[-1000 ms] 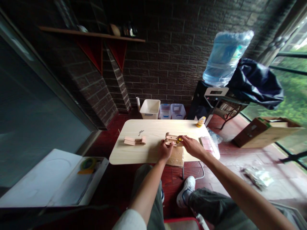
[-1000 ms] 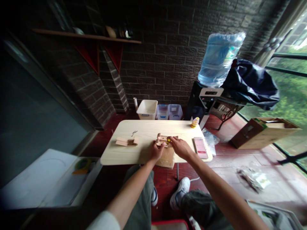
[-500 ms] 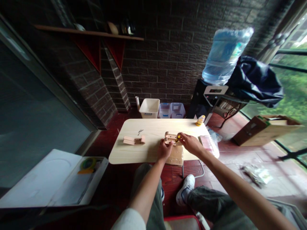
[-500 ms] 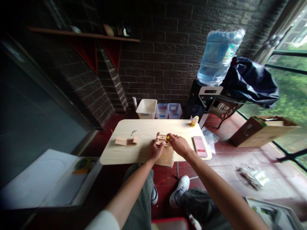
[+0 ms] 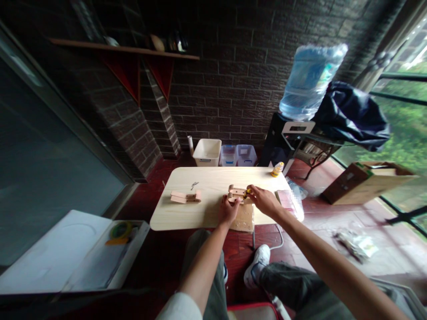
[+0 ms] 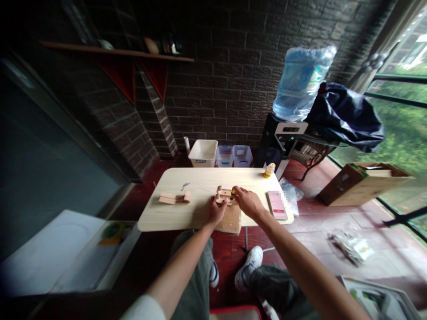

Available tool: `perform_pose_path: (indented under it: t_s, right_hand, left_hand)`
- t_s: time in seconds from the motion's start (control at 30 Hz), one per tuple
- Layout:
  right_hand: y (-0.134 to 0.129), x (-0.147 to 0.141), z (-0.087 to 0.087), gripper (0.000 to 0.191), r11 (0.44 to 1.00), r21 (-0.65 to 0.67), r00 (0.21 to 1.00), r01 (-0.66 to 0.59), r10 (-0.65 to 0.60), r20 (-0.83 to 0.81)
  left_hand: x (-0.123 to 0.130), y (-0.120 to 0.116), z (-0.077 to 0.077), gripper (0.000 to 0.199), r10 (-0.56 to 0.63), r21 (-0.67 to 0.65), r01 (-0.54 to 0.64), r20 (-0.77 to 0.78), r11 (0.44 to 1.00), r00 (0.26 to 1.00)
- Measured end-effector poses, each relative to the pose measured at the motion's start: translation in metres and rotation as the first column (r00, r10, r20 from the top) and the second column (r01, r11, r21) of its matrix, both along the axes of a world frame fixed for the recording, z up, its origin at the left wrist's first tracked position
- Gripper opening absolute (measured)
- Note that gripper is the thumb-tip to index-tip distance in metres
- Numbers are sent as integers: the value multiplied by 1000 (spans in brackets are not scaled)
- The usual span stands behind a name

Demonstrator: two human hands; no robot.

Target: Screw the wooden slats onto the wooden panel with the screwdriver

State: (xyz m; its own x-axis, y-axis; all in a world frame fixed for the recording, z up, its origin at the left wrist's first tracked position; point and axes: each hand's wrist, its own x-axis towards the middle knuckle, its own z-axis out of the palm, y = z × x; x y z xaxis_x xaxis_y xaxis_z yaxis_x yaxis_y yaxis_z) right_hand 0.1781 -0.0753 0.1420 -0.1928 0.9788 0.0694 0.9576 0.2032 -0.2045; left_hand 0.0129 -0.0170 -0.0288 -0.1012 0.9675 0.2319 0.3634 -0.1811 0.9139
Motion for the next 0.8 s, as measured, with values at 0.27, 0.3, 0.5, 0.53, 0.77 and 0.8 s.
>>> perform_pose_path:
  t_s: [0.27, 0.3, 0.5, 0.53, 0.77, 0.8]
  right_hand:
    - [1, 3, -2, 29, 1000, 0, 1000, -15, 15, -13]
    - [0, 2, -2, 29, 1000, -2, 1000, -16, 16, -11]
    - [-5, 1, 2, 30, 999, -28, 999, -41, 40, -25]
    - [-6, 1, 2, 30, 998, -33, 998, -56, 55, -23]
    - [-17, -3, 2, 30, 987, -42, 987, -158, 157, -21]
    - [-18, -3, 2, 29, 985, -42, 985, -170, 169, -22]
  left_hand:
    - [-2, -2, 3, 40, 20, -16, -21, -63, 1000, 998]
    - [-2, -2, 4, 40, 19, -13, -20, -64, 1000, 998]
    - [-1, -1, 3, 38, 7, -11, -7, 0, 1000, 1000]
    - [0, 0, 3, 38, 15, -10, -14, 3, 1000, 1000]
    - [-2, -3, 10, 39, 3, -3, -3, 24, 1000, 1000]
    - [-2, -4, 11, 40, -5, -3, 5, 30, 1000, 1000]
